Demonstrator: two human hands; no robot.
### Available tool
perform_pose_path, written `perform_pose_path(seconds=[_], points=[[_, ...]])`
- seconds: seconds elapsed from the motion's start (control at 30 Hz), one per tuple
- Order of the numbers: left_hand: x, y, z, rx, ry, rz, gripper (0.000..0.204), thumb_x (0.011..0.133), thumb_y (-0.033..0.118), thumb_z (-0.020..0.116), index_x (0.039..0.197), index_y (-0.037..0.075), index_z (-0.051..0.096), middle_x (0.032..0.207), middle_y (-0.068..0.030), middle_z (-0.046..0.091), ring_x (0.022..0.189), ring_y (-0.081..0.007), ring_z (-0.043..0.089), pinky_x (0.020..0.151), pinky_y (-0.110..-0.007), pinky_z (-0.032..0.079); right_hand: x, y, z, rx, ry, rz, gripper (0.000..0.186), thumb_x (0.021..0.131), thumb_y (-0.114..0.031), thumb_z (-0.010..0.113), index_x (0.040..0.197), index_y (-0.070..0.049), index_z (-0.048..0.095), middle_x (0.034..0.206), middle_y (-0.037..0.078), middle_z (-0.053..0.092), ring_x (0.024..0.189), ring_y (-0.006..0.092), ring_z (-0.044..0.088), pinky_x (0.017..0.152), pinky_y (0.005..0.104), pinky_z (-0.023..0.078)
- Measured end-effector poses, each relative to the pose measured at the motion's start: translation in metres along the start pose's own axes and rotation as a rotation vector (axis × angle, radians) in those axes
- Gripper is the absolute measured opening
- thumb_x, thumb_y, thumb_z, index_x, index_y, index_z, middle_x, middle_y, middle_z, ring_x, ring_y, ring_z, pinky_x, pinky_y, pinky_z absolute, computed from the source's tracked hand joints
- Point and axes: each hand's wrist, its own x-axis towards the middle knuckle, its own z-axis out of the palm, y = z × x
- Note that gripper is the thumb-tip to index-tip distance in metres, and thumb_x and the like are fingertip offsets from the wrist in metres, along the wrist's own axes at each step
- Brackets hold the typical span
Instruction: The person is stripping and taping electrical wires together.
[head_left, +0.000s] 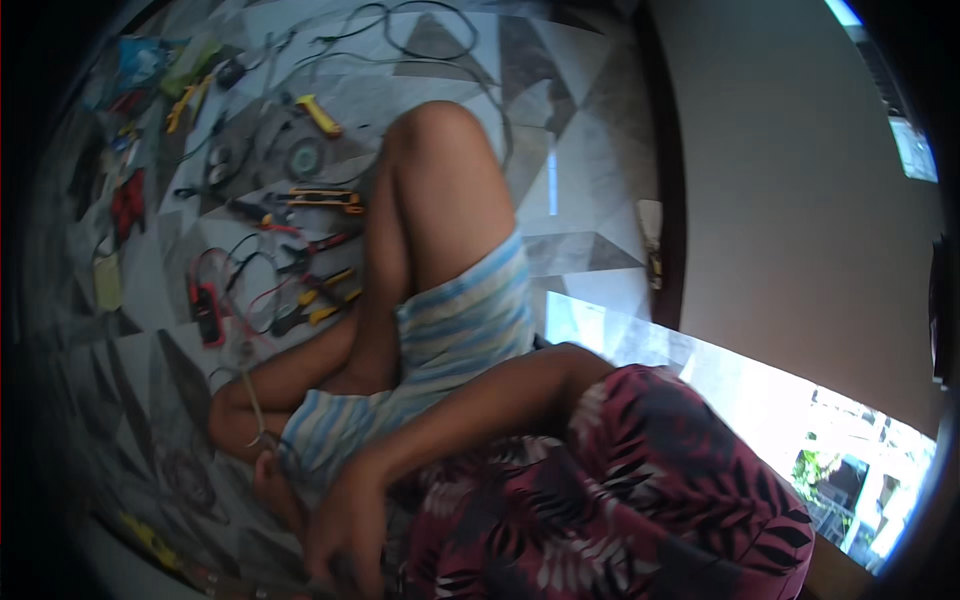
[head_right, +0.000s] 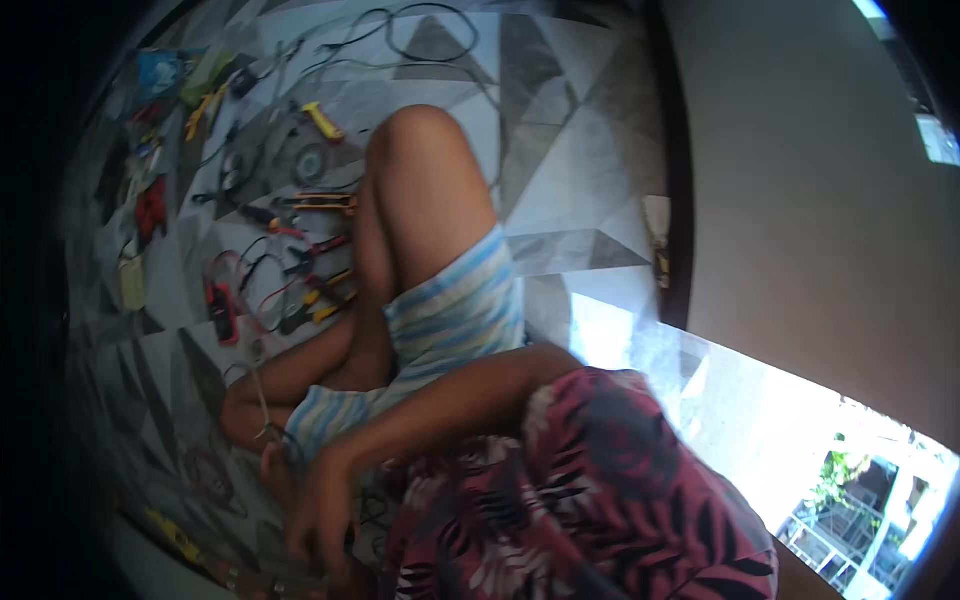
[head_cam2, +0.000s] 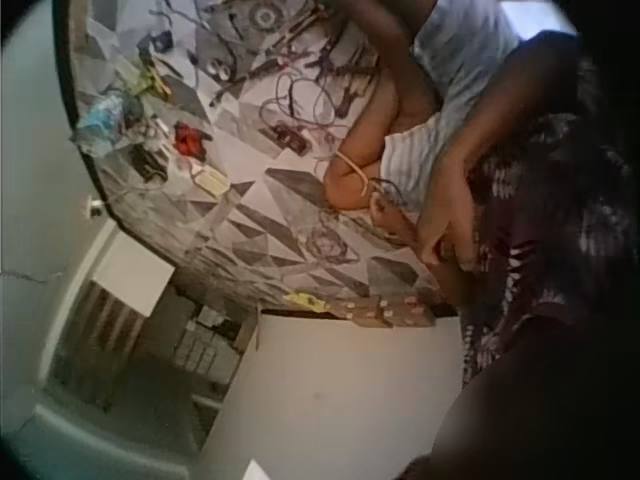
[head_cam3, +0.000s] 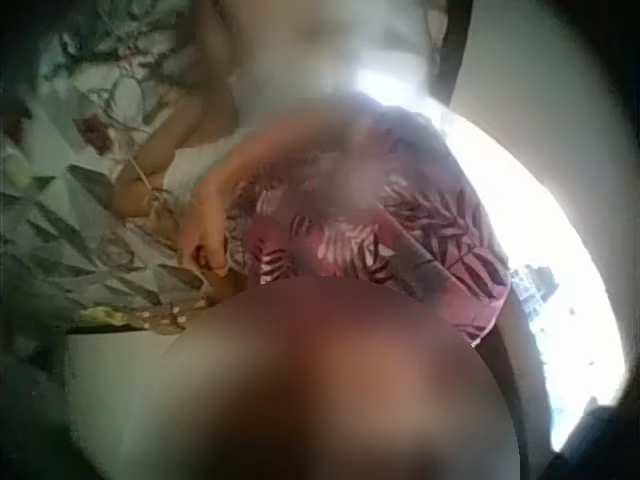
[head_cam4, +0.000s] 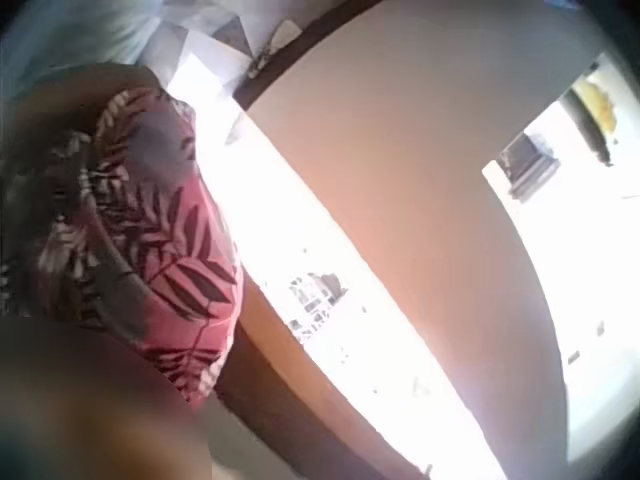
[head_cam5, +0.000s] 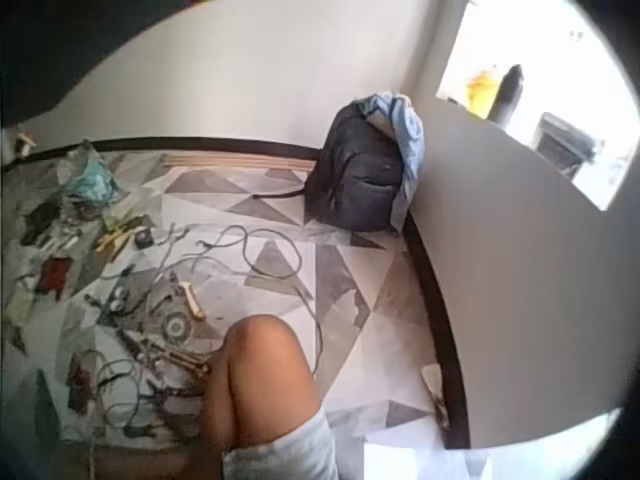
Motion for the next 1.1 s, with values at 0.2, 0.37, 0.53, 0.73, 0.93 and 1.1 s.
perform_pose_path(seconds=[0.2,0.37,0.53,0.73,0.93,1.1], points=[[-0.014,0.047,-0.018,-0.959,-0.216,-0.274,0.017,0.107,0.026,0.060,0.107,0.009,0.057,0.091,-0.0001,0.054,0.079,-0.0113,0.050,0.071,-0.030,0.043,-0.249,-0.162,-0.095,-0.789,1.321,0.304,0.049,0.086,-0.026,0.079,0.125,0.001,0.062,0.104,0.013,0.072,0.094,0.0238,0.070,0.086,0.0349,0.054],[-0.019,0.069,-0.014,-1.046,-0.299,-0.205,0.015,0.108,0.026,0.059,0.109,0.011,0.056,0.089,0.0026,0.052,0.075,-0.0091,0.048,0.069,-0.026,0.041,-0.436,-0.169,-0.104,-1.634,2.403,0.910,0.062,0.085,-0.045,0.077,0.120,0.006,0.068,0.112,0.025,0.073,0.101,0.0391,0.071,0.091,0.0472,0.054],[-0.012,0.068,-0.013,-1.007,-0.240,-0.250,0.013,0.107,0.023,0.059,0.106,0.010,0.056,0.087,0.0024,0.051,0.076,-0.0090,0.049,0.068,-0.026,0.041,-0.487,-0.050,-0.071,-1.405,2.977,0.719,0.064,0.086,-0.044,0.078,0.120,0.009,0.066,0.112,0.027,0.071,0.104,0.0421,0.069,0.095,0.0496,0.053],[-0.001,0.047,-0.011,-1.003,-0.189,-0.156,0.014,0.108,0.025,0.059,0.108,0.011,0.055,0.085,0.0037,0.053,0.068,-0.0047,0.048,0.061,-0.020,0.038,-0.457,-0.040,-0.101,-1.312,2.623,0.273,0.053,0.092,-0.031,0.074,0.121,0.012,0.061,0.106,0.019,0.068,0.092,0.0272,0.063,0.086,0.0394,0.052],[-0.025,0.057,-0.005,-0.946,-0.135,-0.194,0.018,0.108,0.028,0.058,0.112,0.010,0.056,0.086,0.0034,0.054,0.068,-0.0041,0.048,0.060,-0.020,0.038,-0.436,-0.105,-0.114,-1.239,2.380,0.081,0.041,0.097,-0.023,0.072,0.121,0.009,0.062,0.095,0.010,0.066,0.079,0.0150,0.059,0.074,0.0311,0.051],[-0.027,0.080,-0.004,-0.972,-0.202,-0.254,0.019,0.108,0.027,0.059,0.114,0.009,0.057,0.088,0.0027,0.055,0.069,-0.0051,0.048,0.061,-0.021,0.040,-0.447,-0.086,-0.094,-1.461,2.349,0.485,0.051,0.092,-0.027,0.076,0.124,0.010,0.061,0.107,0.019,0.066,0.094,0.0277,0.064,0.089,0.0393,0.051]])
